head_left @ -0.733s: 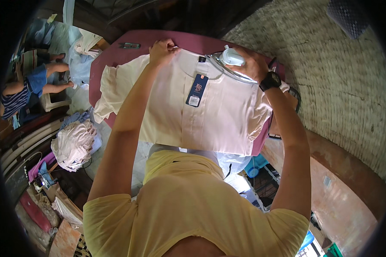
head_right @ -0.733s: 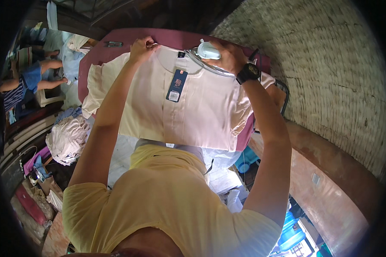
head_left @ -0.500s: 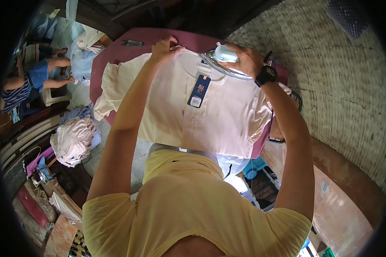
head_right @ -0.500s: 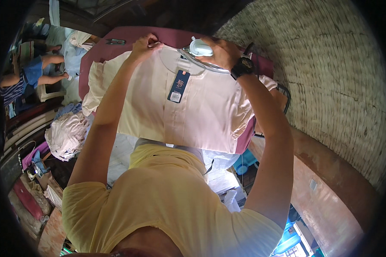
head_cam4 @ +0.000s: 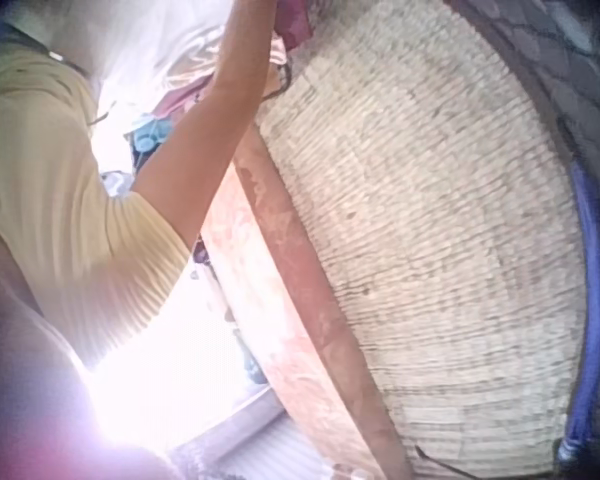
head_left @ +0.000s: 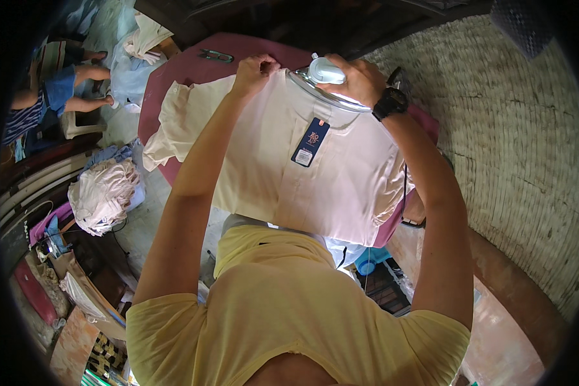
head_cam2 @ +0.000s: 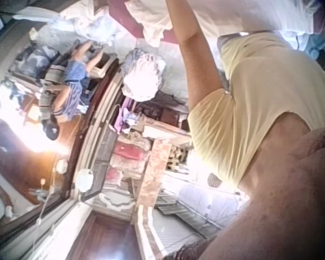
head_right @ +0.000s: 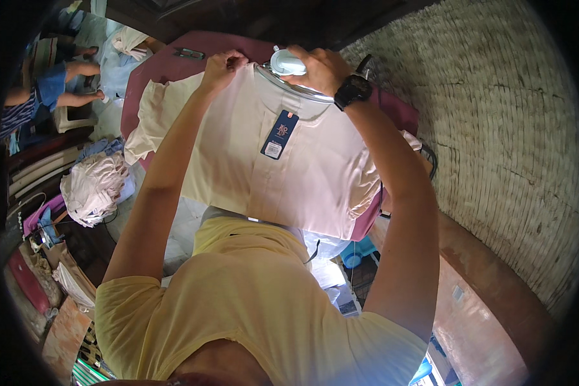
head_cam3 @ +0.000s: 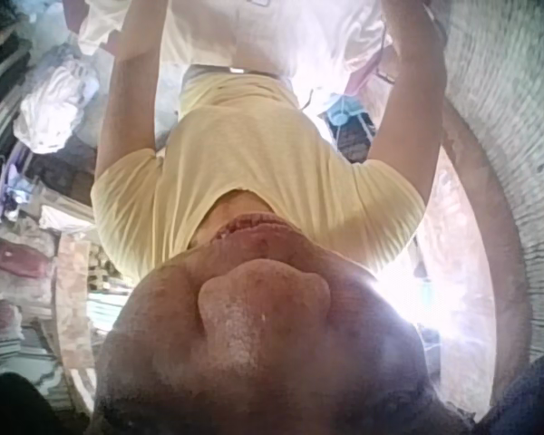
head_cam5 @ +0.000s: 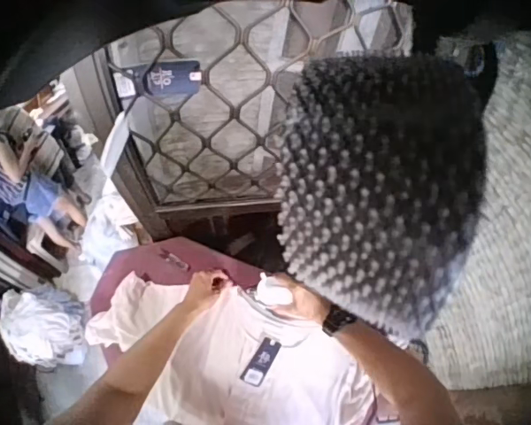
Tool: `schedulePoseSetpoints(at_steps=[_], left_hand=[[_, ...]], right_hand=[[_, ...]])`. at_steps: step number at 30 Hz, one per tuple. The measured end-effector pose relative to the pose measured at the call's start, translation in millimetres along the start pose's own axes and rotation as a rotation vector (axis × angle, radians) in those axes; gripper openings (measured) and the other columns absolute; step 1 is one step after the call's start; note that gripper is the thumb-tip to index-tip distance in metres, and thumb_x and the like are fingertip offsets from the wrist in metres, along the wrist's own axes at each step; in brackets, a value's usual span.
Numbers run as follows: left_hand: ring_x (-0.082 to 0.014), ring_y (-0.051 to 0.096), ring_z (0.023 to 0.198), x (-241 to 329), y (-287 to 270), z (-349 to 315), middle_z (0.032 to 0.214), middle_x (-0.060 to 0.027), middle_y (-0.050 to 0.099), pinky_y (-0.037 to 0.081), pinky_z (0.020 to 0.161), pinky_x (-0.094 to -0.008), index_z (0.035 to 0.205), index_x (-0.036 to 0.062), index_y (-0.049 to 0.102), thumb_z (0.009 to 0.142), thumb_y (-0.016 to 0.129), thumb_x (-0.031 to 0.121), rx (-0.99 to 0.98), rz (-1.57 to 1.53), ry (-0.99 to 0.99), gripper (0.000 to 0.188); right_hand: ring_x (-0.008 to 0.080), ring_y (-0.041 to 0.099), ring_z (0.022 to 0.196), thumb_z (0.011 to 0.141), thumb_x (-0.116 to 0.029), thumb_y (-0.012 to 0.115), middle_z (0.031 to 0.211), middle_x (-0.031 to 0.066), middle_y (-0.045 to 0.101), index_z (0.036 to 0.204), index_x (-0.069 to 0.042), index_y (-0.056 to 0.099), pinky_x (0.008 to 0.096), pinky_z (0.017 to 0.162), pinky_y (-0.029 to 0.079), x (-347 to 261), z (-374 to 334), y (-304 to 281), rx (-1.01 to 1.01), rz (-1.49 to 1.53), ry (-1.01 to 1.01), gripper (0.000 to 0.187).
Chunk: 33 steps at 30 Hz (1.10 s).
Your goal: The person irons a light-colored shirt on an ironing board, turning it over to press both sides and the sleeves using an iron.
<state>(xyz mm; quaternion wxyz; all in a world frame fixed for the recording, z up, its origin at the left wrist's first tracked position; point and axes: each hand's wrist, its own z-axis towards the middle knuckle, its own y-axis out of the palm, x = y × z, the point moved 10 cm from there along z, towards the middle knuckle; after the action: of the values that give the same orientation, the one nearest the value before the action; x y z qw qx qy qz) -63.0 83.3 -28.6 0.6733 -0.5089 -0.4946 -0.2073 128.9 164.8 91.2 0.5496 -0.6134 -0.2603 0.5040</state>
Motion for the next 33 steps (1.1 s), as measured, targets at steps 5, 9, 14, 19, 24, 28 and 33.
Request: schedulePoseSetpoints(at_steps=[5, 9, 14, 19, 24, 28, 33], left_hand=[[-0.0183, 0.063, 0.086, 21, -24, -15, 0.091, -0.0004, 0.065, 0.045, 0.08, -0.0415, 0.092, 0.0143, 0.066, 0.08, 0.075, 0.028, 0.038, 0.406, 0.153, 0.02], [-0.0217, 0.059, 0.096, 6, -35, -17, 0.091, 0.0005, 0.059, 0.041, 0.083, -0.0482, 0.09, 0.0177, 0.064, 0.077, 0.076, 0.035, -0.026, 0.404, 0.099, 0.024], [-0.0228, 0.054, 0.106, 7, -27, -16, 0.097, 0.0009, 0.059, 0.036, 0.086, -0.05, 0.084, 0.0188, 0.066, 0.067, 0.08, 0.049, 0.006, 0.545, -0.019, 0.037], [-0.0262, 0.052, 0.11, 13, -25, -20, 0.105, -0.0029, 0.058, 0.037, 0.087, -0.0535, 0.088, 0.0169, 0.066, 0.069, 0.077, 0.051, 0.035, 0.56, 0.037, 0.04], [-0.0309, 0.052, 0.108, 54, -17, -31, 0.106, -0.0079, 0.056, 0.041, 0.087, -0.0522, 0.104, 0.0137, 0.061, 0.082, 0.07, 0.034, 0.139, 0.682, 0.214, 0.032], [-0.0296, 0.051, 0.109, 100, 27, -97, 0.115, -0.0084, 0.055, 0.04, 0.091, -0.0444, 0.111, 0.012, 0.059, 0.085, 0.066, 0.022, 0.077, 0.519, 0.58, 0.029], [-0.0258, 0.05, 0.109, 134, 113, -177, 0.118, -0.0048, 0.053, 0.039, 0.093, -0.0421, 0.109, 0.0122, 0.062, 0.085, 0.065, 0.024, -0.2, 0.431, 0.806, 0.027]], right_hand=[[0.0347, 0.069, 0.071, 0.071, -0.046, 0.079, 0.078, 0.0164, 0.069, 0.119, -0.018, 0.061, 0.0434, 0.064, 0.056, -8, 14, -2, 0.06, -0.042, -0.019, 0.059], [0.0352, 0.068, 0.076, 0.072, -0.049, 0.077, 0.081, 0.0171, 0.069, 0.12, -0.021, 0.059, 0.0444, 0.066, 0.056, -2, 11, 4, -0.03, 0.01, 0.003, 0.059], [0.0365, 0.068, 0.083, 0.074, -0.053, 0.073, 0.088, 0.0172, 0.069, 0.124, -0.025, 0.057, 0.0465, 0.071, 0.056, 3, 10, 12, -0.073, -0.048, 0.099, 0.059], [0.0368, 0.068, 0.082, 0.073, -0.055, 0.073, 0.087, 0.0175, 0.069, 0.122, -0.023, 0.058, 0.0461, 0.07, 0.056, 6, 7, 2, -0.002, -0.056, 0.07, 0.06], [0.0383, 0.068, 0.079, 0.074, -0.053, 0.075, 0.084, 0.0188, 0.069, 0.118, -0.018, 0.06, 0.046, 0.069, 0.056, 21, -8, -28, 0.073, -0.114, 0.236, 0.059], [0.0389, 0.068, 0.082, 0.075, -0.052, 0.074, 0.087, 0.0211, 0.069, 0.119, -0.012, 0.06, 0.048, 0.071, 0.055, 22, -67, -67, 0.197, -0.066, 0.426, 0.06], [0.0411, 0.067, 0.079, 0.076, -0.056, 0.071, 0.083, 0.0204, 0.069, 0.115, -0.013, 0.06, 0.0507, 0.068, 0.055, 32, -145, -37, 0.22, -0.041, 0.643, 0.059]])
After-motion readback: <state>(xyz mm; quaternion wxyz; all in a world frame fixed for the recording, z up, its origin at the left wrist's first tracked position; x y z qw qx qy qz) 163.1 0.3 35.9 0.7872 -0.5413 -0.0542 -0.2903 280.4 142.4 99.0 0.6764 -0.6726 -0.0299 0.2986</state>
